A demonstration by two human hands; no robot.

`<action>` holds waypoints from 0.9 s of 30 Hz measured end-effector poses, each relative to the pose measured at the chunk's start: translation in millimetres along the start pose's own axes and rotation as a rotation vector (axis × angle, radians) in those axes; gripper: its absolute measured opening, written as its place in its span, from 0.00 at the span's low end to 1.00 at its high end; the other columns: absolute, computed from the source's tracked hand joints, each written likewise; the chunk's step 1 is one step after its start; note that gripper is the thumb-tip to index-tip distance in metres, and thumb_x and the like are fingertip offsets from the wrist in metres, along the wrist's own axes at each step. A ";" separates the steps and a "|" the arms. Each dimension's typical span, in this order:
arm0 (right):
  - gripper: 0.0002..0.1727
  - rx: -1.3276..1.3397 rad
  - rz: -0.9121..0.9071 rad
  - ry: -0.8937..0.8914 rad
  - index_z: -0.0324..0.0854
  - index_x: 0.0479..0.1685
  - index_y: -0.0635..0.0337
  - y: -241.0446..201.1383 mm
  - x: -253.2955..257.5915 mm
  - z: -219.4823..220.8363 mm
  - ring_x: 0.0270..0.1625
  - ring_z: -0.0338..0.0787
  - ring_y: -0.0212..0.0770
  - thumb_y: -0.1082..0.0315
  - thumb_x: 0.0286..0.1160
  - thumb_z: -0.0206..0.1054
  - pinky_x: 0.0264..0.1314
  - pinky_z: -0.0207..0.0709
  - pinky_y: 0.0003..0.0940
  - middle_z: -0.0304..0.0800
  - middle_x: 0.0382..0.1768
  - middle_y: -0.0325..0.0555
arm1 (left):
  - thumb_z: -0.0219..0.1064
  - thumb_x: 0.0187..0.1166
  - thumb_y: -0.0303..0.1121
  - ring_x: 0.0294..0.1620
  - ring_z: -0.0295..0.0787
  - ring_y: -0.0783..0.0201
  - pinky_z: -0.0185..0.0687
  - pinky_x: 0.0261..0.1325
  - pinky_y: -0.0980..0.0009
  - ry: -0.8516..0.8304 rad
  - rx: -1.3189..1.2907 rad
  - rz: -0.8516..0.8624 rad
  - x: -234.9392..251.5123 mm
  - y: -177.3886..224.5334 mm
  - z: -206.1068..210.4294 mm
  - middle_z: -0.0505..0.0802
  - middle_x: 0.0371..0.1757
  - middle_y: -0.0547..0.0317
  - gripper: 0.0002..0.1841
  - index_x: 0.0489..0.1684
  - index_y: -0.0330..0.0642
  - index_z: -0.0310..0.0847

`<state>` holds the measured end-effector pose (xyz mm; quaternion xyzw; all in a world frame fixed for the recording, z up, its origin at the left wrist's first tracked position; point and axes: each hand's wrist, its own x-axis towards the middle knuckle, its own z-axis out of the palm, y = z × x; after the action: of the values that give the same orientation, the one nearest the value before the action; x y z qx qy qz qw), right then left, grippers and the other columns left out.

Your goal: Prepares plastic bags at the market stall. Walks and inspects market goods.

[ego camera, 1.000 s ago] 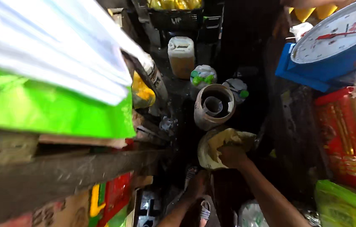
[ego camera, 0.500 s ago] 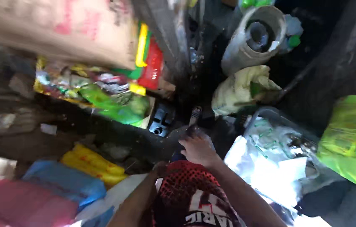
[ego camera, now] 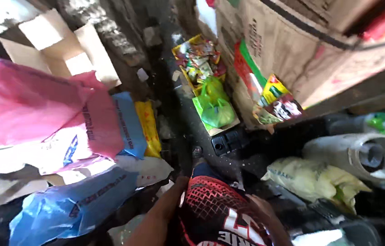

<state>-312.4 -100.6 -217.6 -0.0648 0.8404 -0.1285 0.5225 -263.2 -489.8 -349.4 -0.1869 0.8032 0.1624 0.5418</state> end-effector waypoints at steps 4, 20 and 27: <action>0.23 -0.142 -0.104 0.003 0.76 0.82 0.39 -78.9 63.0 -30.8 0.78 0.82 0.57 0.59 0.90 0.53 0.76 0.74 0.65 0.82 0.78 0.48 | 0.48 0.95 0.42 0.86 0.69 0.44 0.61 0.87 0.50 0.172 -0.487 -0.140 -16.1 -34.7 -55.4 0.76 0.83 0.35 0.27 0.83 0.30 0.67; 0.25 0.215 0.208 0.134 0.84 0.67 0.63 -334.6 325.9 -265.3 0.71 0.85 0.59 0.52 0.86 0.60 0.77 0.74 0.62 0.87 0.66 0.63 | 0.62 0.87 0.44 0.51 0.94 0.51 0.88 0.60 0.46 0.369 -1.021 0.059 151.9 -242.8 -417.6 0.95 0.52 0.46 0.18 0.63 0.43 0.86; 0.25 0.130 0.267 -0.036 0.84 0.68 0.65 -401.4 399.6 -315.8 0.72 0.85 0.61 0.53 0.86 0.61 0.77 0.74 0.62 0.86 0.68 0.64 | 0.64 0.86 0.44 0.51 0.90 0.53 0.85 0.58 0.53 0.045 -0.883 0.239 195.5 -198.7 -599.2 0.91 0.56 0.43 0.22 0.70 0.39 0.81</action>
<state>-783.3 -535.7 -315.0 0.0792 0.8218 -0.1108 0.5532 -720.7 -966.1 -327.3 -0.3097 0.6846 0.5464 0.3700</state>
